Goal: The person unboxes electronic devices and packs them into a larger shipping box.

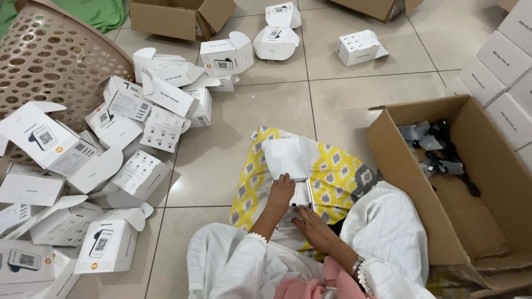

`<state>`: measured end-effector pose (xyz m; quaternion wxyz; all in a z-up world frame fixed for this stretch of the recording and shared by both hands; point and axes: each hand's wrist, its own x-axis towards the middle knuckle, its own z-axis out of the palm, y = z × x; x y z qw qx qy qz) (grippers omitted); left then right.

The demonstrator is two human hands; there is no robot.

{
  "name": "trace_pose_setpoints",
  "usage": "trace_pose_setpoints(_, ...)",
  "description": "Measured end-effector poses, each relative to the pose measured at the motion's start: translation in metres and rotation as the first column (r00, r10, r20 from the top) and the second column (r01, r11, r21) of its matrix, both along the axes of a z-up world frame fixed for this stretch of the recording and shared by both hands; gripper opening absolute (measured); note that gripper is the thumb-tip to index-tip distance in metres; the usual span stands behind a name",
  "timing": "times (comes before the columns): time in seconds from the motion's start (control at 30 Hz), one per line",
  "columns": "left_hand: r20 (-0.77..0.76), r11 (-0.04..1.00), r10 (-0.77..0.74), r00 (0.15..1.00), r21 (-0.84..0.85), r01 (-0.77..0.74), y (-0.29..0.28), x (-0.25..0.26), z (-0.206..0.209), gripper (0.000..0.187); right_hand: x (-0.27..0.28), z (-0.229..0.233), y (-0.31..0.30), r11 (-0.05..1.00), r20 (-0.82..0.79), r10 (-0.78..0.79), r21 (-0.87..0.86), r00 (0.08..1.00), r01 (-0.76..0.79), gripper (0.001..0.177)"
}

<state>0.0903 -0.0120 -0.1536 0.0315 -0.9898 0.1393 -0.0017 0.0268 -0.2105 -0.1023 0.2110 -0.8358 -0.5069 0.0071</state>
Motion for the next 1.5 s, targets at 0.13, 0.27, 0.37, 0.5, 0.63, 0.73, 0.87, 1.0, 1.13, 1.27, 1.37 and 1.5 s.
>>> trace_pose_setpoints(0.13,-0.002,0.988,0.094,0.996,0.123,-0.093,0.004,0.000,-0.008,0.061,-0.003,0.009,0.003,0.988,-0.100,-0.040,-0.151,0.994,0.025,0.041)
trace_pose_setpoints(0.27,-0.132,0.986,0.161,0.978,0.057,-0.155,0.009,-0.003,0.004,0.086,0.002,0.002,0.007,0.992,0.043,0.019,-0.123,0.999,-0.014,0.041)
trace_pose_setpoints(0.37,-0.229,0.978,0.195,0.954,-0.026,-0.206,0.003,-0.012,0.037,0.094,0.002,0.005,0.006,0.994,0.057,0.029,-0.110,0.998,-0.022,0.041)
trace_pose_setpoints(0.5,-0.237,0.947,0.228,0.944,-0.173,-0.272,-0.004,-0.025,0.058,0.100,0.003,0.006,0.005,0.992,0.025,0.023,-0.121,0.999,-0.020,0.037)
trace_pose_setpoints(0.63,-0.049,0.964,0.192,0.980,-0.178,-0.198,-0.007,-0.051,0.080,0.099,0.000,0.001,-0.005,0.998,0.074,0.051,-0.050,0.996,-0.047,0.035)
trace_pose_setpoints(0.73,-0.073,0.947,0.201,0.977,-0.242,-0.213,-0.006,-0.066,0.075,0.088,-0.005,0.008,-0.013,0.999,0.053,0.047,0.004,0.997,-0.048,0.031)
trace_pose_setpoints(0.87,0.067,0.942,0.103,0.992,-0.327,-0.076,-0.010,-0.083,0.055,0.056,-0.012,0.012,-0.023,0.997,0.124,-0.046,0.064,0.991,0.038,0.034)
trace_pose_setpoints(1.0,-0.036,0.953,0.078,0.996,-0.291,-0.085,-0.011,-0.098,0.060,0.043,-0.012,0.009,-0.026,0.986,0.177,-0.117,0.137,0.977,0.094,0.029)
trace_pose_setpoints(1.13,0.047,0.944,0.002,0.999,-0.329,0.013,-0.008,-0.102,0.051,0.038,-0.018,0.003,-0.025,0.988,0.182,-0.126,0.114,0.975,0.106,0.024)
trace_pose_setpoints(1.27,-0.015,0.950,-0.042,0.999,-0.310,0.036,-0.012,-0.092,0.013,0.017,-0.021,0.021,-0.019,0.928,0.144,-0.243,0.323,0.959,0.186,0.035)
trace_pose_setpoints(1.37,-0.076,0.977,-0.051,0.996,-0.212,0.034,-0.019,-0.089,-0.021,0.010,-0.018,0.025,-0.020,0.934,0.099,-0.247,0.289,0.964,0.210,0.046)
trace_pose_setpoints(1.5,-0.168,0.972,-0.010,0.986,-0.234,-0.030,-0.019,-0.088,-0.031,0.008,-0.014,-0.007,-0.030,0.987,0.164,-0.158,0.064,0.974,0.149,0.035)
